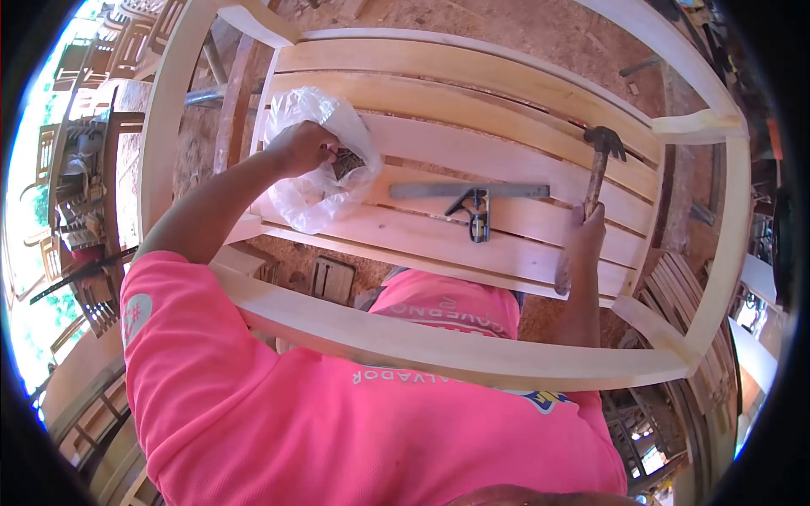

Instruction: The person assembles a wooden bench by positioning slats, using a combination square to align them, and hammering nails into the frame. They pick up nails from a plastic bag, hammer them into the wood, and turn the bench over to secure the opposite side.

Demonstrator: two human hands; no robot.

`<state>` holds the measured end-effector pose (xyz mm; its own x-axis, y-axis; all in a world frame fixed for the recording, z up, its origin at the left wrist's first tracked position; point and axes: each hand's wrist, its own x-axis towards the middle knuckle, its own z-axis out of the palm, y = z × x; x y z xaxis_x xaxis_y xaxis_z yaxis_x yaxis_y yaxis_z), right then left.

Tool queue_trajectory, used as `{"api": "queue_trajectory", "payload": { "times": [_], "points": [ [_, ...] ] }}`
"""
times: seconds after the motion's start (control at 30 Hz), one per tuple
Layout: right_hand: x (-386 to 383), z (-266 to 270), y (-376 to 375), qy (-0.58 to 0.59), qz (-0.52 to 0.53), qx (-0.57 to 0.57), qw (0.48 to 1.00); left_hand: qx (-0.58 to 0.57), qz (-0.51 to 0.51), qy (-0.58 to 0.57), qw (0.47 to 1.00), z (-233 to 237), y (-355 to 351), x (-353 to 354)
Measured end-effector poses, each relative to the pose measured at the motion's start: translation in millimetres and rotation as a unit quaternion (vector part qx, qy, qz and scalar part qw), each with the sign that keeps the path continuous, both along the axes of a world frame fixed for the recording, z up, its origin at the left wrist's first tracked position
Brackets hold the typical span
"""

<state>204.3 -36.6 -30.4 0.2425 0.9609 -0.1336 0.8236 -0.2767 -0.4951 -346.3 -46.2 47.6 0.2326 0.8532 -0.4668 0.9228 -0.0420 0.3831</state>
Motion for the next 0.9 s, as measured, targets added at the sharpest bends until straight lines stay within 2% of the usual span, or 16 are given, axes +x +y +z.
{"api": "queue_trajectory", "payload": {
  "times": [0.13,0.2,0.23,0.27,0.33,0.43,0.53,0.6,0.67,0.7,0.77,0.83,0.9],
  "points": [
    [0,1,0,-0.013,-0.001,0.0,1.0,-0.029,-0.049,0.005,0.998,21,7,-15],
    [-1,0,-1,-0.017,-0.002,0.002,1.0,-0.082,0.032,0.014,0.996,49,15,-20],
    [0,0,0,-0.018,0.0,0.004,1.0,-0.018,0.033,0.036,0.999,70,17,-18],
    [0,0,0,-0.018,0.003,0.006,1.0,-0.017,0.087,0.046,0.995,88,23,-16],
    [0,-2,0,-0.026,0.005,0.008,1.0,0.005,0.109,0.063,0.992,121,37,-17],
    [5,-5,-1,-0.026,0.012,0.019,0.999,0.21,0.032,0.031,0.977,87,58,-57],
    [1,0,-1,-0.02,0.009,0.012,1.0,0.246,-0.045,0.008,0.968,45,59,-35],
    [-2,2,1,-0.016,0.008,0.017,1.0,0.096,-0.021,0.023,0.995,41,34,3],
    [2,-2,-1,-0.014,0.012,0.027,0.999,-0.049,-0.061,0.108,0.991,63,5,53],
    [3,-1,-4,-0.016,0.004,0.014,1.0,-0.016,-0.116,0.134,0.984,54,-23,56],
    [-1,4,0,-0.013,-0.007,-0.006,1.0,0.022,-0.16,0.162,0.974,14,-49,37],
    [-1,2,-1,0.003,0.003,0.005,1.0,0.02,-0.146,0.161,0.976,-14,-63,11],
    [2,3,-2,0.006,0.004,0.01,1.0,0.001,-0.14,0.111,0.984,-6,-51,-2]
  ]
}}
